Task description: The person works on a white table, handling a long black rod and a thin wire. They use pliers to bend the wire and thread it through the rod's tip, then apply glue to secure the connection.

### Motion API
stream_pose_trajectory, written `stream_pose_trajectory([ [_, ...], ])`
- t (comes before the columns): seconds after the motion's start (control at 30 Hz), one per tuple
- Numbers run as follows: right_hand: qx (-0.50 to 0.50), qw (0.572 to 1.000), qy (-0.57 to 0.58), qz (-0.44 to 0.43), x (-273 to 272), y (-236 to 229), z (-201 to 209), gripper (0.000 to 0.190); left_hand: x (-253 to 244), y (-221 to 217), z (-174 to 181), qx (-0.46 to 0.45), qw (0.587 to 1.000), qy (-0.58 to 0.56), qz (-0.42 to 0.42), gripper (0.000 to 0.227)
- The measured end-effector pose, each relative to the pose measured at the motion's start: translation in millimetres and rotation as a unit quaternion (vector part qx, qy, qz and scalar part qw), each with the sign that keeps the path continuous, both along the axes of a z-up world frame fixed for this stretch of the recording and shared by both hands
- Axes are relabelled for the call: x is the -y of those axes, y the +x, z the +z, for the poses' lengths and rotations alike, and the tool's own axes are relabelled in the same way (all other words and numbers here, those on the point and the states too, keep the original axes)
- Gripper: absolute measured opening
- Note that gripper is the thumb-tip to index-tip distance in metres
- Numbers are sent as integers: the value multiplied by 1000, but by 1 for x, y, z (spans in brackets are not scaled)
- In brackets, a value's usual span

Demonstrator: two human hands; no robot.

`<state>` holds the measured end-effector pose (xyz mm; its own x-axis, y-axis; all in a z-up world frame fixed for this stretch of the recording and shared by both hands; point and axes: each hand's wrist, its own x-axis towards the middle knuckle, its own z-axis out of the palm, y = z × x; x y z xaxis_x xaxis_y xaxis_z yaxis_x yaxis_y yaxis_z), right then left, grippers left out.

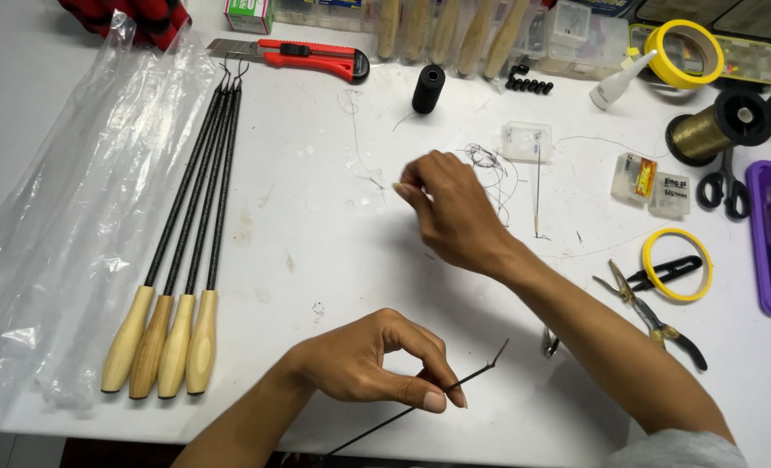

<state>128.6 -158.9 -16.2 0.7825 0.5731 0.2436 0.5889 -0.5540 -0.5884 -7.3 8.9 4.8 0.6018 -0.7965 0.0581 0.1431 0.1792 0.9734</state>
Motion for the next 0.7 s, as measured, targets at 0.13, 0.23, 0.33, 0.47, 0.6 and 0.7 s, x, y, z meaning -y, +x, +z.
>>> stream_pose_trajectory([
  [0.13, 5, 999, 35, 21, 60, -48, 54, 14, -4, -2, 10, 14, 1000, 4, 3, 16],
  [0.23, -17, 997, 75, 15, 101, -87, 72, 9, -2, -3, 14, 42, 999, -11, 12, 16],
  [0.33, -91, 976, 196, -30, 135, -123, 62, 12, 3, -8, 20, 50, 998, -18, 14, 15],
  [0.47, -144, 949, 279, -42, 153, -156, 63, 15, 11, -9, 30, 84, 996, -32, 26, 14],
  [0.6, -197, 906, 374, -12, 148, -179, 76, 20, 21, -10, 29, 110, 993, -9, 38, 15],
  [0.7, -225, 873, 432, 17, 151, -190, 79, 21, 33, -9, 24, 104, 993, -50, 1, 14],
])
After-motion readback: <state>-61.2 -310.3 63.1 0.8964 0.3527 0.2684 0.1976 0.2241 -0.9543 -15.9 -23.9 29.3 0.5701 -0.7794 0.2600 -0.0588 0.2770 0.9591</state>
